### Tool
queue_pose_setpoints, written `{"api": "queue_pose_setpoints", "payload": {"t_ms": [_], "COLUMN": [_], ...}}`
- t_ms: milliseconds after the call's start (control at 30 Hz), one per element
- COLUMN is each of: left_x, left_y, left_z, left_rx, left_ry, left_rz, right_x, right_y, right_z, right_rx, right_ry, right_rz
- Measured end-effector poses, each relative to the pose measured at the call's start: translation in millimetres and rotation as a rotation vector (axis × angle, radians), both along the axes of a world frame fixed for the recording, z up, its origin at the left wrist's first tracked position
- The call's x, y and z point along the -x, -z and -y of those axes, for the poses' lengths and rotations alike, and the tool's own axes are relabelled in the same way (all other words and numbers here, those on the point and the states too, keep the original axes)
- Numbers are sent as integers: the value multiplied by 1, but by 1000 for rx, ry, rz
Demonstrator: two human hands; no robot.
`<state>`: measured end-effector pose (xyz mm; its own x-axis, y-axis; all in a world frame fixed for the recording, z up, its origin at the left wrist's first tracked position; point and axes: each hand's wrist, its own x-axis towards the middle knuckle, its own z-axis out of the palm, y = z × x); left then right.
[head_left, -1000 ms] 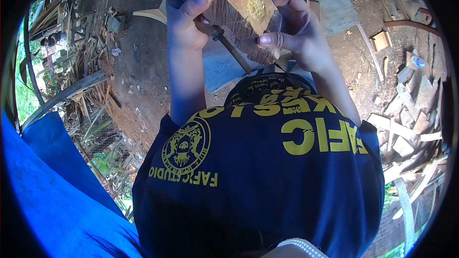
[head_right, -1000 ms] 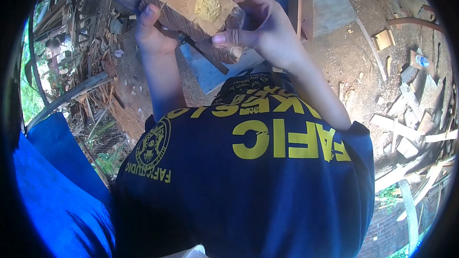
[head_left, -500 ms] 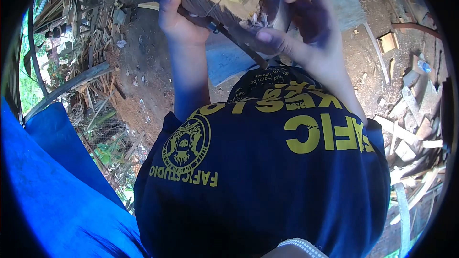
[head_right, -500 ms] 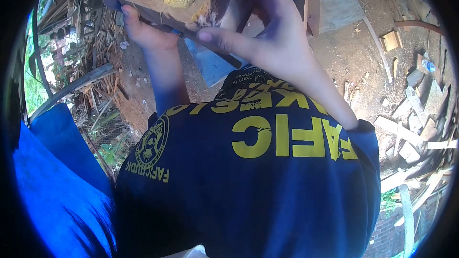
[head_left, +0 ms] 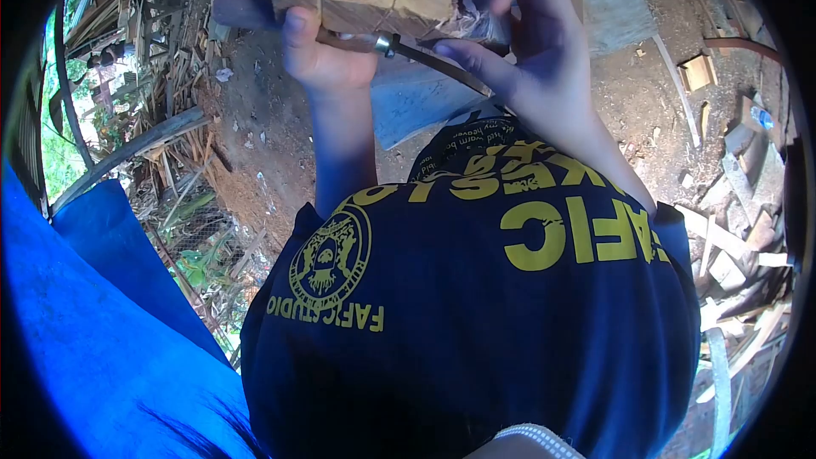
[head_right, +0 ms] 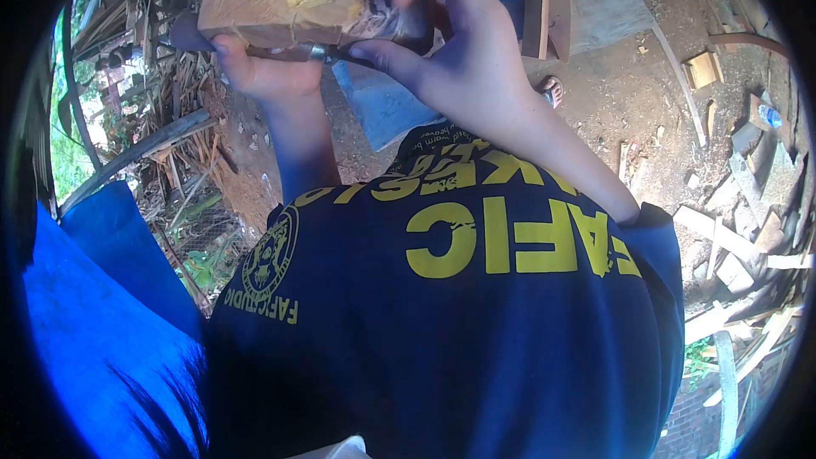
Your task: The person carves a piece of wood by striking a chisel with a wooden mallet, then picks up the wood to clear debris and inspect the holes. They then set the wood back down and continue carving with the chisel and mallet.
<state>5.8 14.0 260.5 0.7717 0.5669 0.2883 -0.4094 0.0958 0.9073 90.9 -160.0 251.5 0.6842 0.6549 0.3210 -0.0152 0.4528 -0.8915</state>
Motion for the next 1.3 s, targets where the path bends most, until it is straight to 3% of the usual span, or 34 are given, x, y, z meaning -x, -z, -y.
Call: {"api": "queue_pose_setpoints", "payload": {"t_ms": [33,67,133,267,333,467,533,767,833,900,1033,1200,1300], "left_x": [-1,-1,-2,-4,-5,-6,-8,-11,-14,-27,-26,-28,-30], "left_y": [1,3,3,-2,-5,-8,-5,13,2,-28,-26,-24,-17], "left_z": [-1,-2,-2,3,5,5,0,-16,-2,37,38,34,31], "left_rx": [-2,52,105,38,-15,-70,-86,-134,-139,437,394,310,260], "left_ry": [1,15,29,-10,-22,12,29,52,48,-167,-151,-113,-83], "left_rz": [-2,62,125,63,14,12,37,116,127,108,144,224,273], "right_x": [2,-1,-8,-16,-19,-14,-11,-8,-6,-7,-12,-15,-10], "right_y": [-6,-9,-12,9,3,5,-4,-3,-3,-3,-19,-26,-38], "right_z": [-4,-2,6,3,9,5,8,11,10,10,20,24,16], "right_rx": [-137,-139,6,-128,5,-68,-69,-80,-23,-78,-218,-231,-111], "right_ry": [175,176,170,209,94,42,10,14,158,145,146,77,214], "right_rz": [-103,-105,220,435,316,71,-182,-245,-137,-240,-521,-519,-554]}}
